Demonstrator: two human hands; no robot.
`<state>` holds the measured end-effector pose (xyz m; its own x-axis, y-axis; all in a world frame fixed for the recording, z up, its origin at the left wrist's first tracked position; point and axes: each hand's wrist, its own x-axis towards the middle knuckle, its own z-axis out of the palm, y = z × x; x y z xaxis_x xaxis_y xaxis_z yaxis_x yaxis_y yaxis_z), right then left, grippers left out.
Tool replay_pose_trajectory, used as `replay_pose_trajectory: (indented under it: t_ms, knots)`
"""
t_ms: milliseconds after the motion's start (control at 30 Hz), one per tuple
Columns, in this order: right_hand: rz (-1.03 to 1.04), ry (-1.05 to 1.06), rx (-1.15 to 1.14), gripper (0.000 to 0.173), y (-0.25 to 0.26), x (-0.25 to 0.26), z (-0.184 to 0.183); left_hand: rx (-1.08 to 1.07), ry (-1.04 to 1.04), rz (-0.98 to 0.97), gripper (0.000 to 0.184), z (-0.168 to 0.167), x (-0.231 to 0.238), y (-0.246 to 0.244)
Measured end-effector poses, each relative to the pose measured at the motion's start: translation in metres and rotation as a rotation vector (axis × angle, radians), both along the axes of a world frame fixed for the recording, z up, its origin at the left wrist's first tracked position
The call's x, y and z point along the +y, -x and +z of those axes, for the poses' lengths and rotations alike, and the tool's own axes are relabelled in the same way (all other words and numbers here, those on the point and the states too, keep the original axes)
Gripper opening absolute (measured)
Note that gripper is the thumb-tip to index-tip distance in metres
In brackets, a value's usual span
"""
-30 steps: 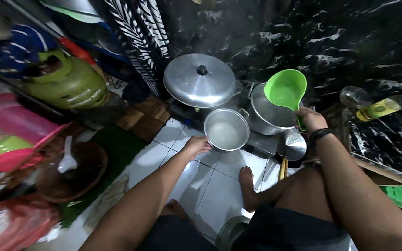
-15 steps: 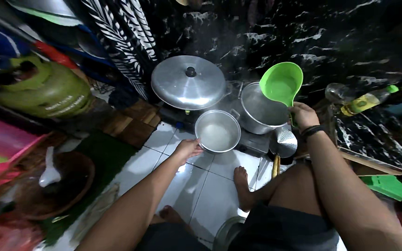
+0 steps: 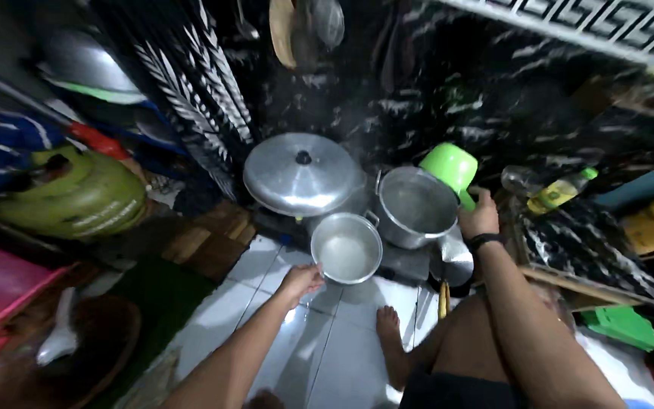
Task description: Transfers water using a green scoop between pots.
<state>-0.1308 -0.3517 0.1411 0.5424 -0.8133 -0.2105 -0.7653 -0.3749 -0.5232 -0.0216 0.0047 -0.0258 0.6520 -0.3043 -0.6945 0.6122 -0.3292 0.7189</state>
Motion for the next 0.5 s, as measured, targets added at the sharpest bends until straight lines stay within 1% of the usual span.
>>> replay_pose_trajectory:
  t_ms: [33, 67, 100, 133, 200, 267, 300, 367, 400, 500]
  knots:
    - [-0.031, 0.094, -0.120, 0.065, -0.001, -0.015, -0.019, -0.002, 0.003, 0.002, 0.043, 0.001, 0.000, 0.000]
    - [-0.039, 0.122, -0.191, 0.063, -0.003, -0.025, -0.025, 0.002, 0.008, 0.005, 0.042, 0.002, 0.000, 0.001]
    - [-0.027, 0.122, -0.219, 0.059, -0.005, -0.032, -0.023, 0.004, 0.011, 0.005, 0.042, 0.002, 0.000, 0.002]
    - [0.001, 0.114, -0.215, 0.053, -0.008, -0.036, -0.011, 0.009, 0.015, 0.003, 0.042, 0.001, 0.000, 0.002]
    - [0.108, 0.177, -0.111, 0.041, -0.018, -0.042, 0.024, 0.014, 0.026, 0.008, 0.042, -0.002, 0.001, 0.001]
    - [0.223, 0.277, -0.008, 0.034, -0.038, -0.049, 0.059, 0.025, 0.033, 0.017, 0.041, -0.005, 0.001, 0.001]
    - [0.275, 0.318, 0.006, 0.032, -0.052, -0.053, 0.075, 0.025, 0.034, 0.020, 0.040, -0.005, 0.001, 0.002]
    - [0.365, 0.401, -0.041, 0.028, -0.083, -0.060, 0.108, 0.029, 0.038, 0.017, 0.042, -0.006, 0.000, 0.002]
    - [0.399, 0.420, -0.076, 0.028, -0.100, -0.062, 0.126, 0.022, 0.036, 0.020, 0.041, -0.009, 0.000, 0.002]
    - [0.458, 0.377, -0.240, 0.039, -0.155, -0.068, 0.174, 0.015, 0.045, 0.033, 0.037, -0.021, -0.004, 0.003]
